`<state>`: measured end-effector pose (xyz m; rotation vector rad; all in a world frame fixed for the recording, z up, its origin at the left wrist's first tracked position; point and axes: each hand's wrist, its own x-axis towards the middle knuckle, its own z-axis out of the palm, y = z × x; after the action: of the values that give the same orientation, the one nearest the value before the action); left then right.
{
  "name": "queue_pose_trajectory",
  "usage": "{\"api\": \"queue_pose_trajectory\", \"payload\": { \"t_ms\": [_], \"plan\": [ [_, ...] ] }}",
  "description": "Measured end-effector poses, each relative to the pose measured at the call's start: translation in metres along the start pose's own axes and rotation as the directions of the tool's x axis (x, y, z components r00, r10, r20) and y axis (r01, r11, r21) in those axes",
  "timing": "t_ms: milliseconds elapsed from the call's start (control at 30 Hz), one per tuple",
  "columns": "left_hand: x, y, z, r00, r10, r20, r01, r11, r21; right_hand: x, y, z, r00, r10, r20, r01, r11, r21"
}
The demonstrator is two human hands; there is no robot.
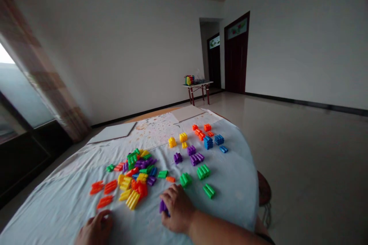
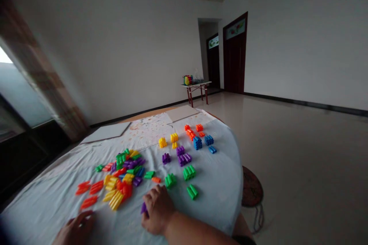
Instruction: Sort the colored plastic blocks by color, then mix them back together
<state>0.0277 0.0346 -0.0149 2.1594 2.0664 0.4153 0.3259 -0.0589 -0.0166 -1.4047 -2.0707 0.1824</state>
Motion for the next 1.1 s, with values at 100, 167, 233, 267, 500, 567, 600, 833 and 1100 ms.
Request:
{"api": "queue_pose_trajectory", "payload": {
  "t_ms": [100,167,233,267,500,567,600,833,1100],
  "plan": [
    [-0.008,0.02,-0.017,0.995,-0.097,0.0,0.097,0.99,0.106,-0.005,0.003,-0.003,1.0,0.005,0.017,-0.005,0.999,0.047],
    [-0.013,0.034,-0.025,0.984,-0.172,-0.038,0.176,0.968,0.179,-0.009,0.005,-0.007,0.999,-0.011,0.032,0.008,0.996,0.086],
    [-0.015,0.046,-0.03,0.97,-0.231,-0.072,0.241,0.95,0.2,-0.012,0.006,-0.01,0.998,-0.038,0.056,0.03,0.991,0.131],
    [-0.015,0.05,-0.031,0.96,-0.264,-0.09,0.277,0.94,0.2,-0.014,0.006,-0.01,0.996,-0.05,0.069,0.039,0.988,0.153],
    [-0.016,0.056,-0.016,0.91,-0.389,-0.146,0.41,0.897,0.165,-0.017,0.006,-0.012,0.992,-0.077,0.103,0.052,0.972,0.231],
    [-0.017,0.056,-0.012,0.908,-0.39,-0.154,0.412,0.897,0.16,-0.018,0.004,-0.013,0.986,-0.1,0.132,0.065,0.967,0.246],
    [-0.018,0.056,-0.011,0.907,-0.39,-0.157,0.413,0.897,0.159,-0.019,0.002,-0.014,0.982,-0.118,0.147,0.077,0.964,0.255],
    [-0.017,0.055,-0.009,0.91,-0.38,-0.167,0.403,0.904,0.143,-0.001,-0.01,-0.022,0.977,-0.191,0.094,0.156,0.942,0.297],
    [-0.017,0.053,-0.006,0.914,-0.366,-0.176,0.39,0.912,0.125,0.076,0.007,-0.001,0.985,0.148,0.089,-0.14,0.986,-0.086]
  ]
}}
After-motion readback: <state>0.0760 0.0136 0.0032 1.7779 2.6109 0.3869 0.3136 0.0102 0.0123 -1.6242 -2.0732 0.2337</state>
